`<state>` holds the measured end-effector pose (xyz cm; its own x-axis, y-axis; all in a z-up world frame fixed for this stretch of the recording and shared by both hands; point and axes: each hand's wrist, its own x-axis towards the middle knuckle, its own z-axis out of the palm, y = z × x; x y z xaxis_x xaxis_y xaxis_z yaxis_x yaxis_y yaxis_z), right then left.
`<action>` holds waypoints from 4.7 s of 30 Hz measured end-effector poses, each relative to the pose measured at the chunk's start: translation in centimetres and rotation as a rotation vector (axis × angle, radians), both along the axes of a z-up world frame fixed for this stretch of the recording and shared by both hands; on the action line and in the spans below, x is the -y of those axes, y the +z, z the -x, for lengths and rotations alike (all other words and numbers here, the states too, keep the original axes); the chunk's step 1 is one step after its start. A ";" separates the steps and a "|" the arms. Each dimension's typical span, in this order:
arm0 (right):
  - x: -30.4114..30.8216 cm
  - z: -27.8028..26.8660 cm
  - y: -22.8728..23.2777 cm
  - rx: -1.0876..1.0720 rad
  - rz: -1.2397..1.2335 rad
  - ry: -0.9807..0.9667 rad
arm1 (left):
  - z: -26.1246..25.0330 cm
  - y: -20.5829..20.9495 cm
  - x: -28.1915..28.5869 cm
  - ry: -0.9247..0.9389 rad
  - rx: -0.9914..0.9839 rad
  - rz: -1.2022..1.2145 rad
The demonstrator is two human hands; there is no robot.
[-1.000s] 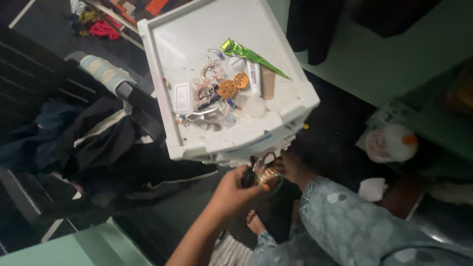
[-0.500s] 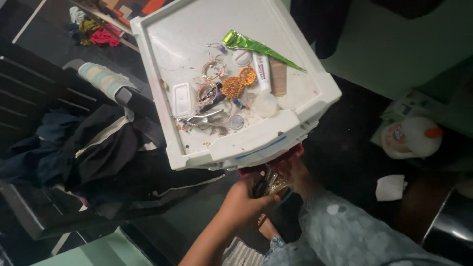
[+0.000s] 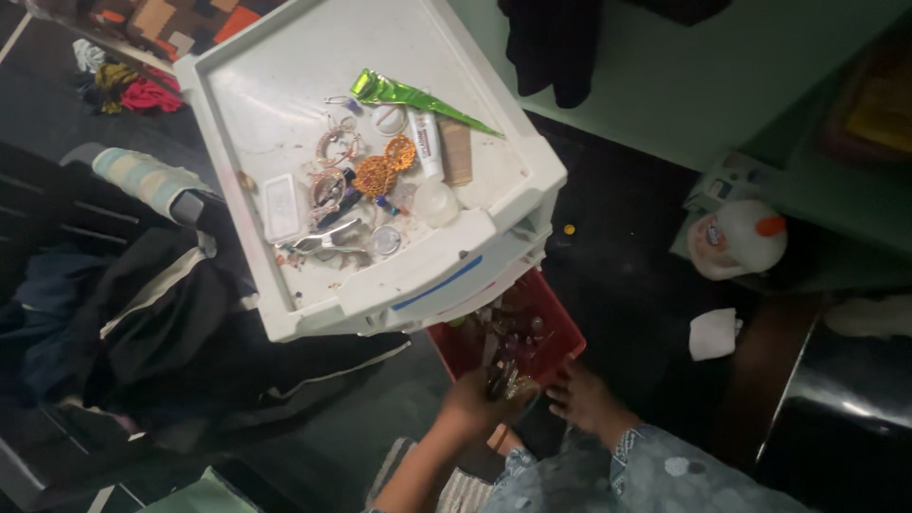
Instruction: The person picks up and sorts various items from a white tray, including hair ties, earrings, and other small trinkets, placing some items into a red drawer below.
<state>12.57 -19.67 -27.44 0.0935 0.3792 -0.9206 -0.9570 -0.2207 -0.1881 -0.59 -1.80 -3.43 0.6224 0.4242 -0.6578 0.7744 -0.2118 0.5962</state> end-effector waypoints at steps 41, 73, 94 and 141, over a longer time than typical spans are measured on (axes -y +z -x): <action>-8.1 -2.3 2.6 0.264 -0.158 0.435 | -2.9 -27.2 -2.3 -0.024 0.107 -0.092; -2.9 -4.4 -1.5 0.447 -0.438 0.263 | -0.2 -28.6 -8.0 -0.483 0.016 -0.513; -5.8 -4.4 1.4 0.602 0.012 0.419 | 5.2 -26.8 -9.3 0.367 0.077 0.453; -7.4 -7.4 9.6 1.223 0.278 0.922 | -0.6 -18.3 -4.0 0.633 0.411 0.444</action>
<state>19.98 -12.29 -17.80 0.6514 0.5624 -0.5094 0.2242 -0.7840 -0.5789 -0.01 2.20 -21.76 0.5809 0.5280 -0.6195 0.3735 0.5033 0.7792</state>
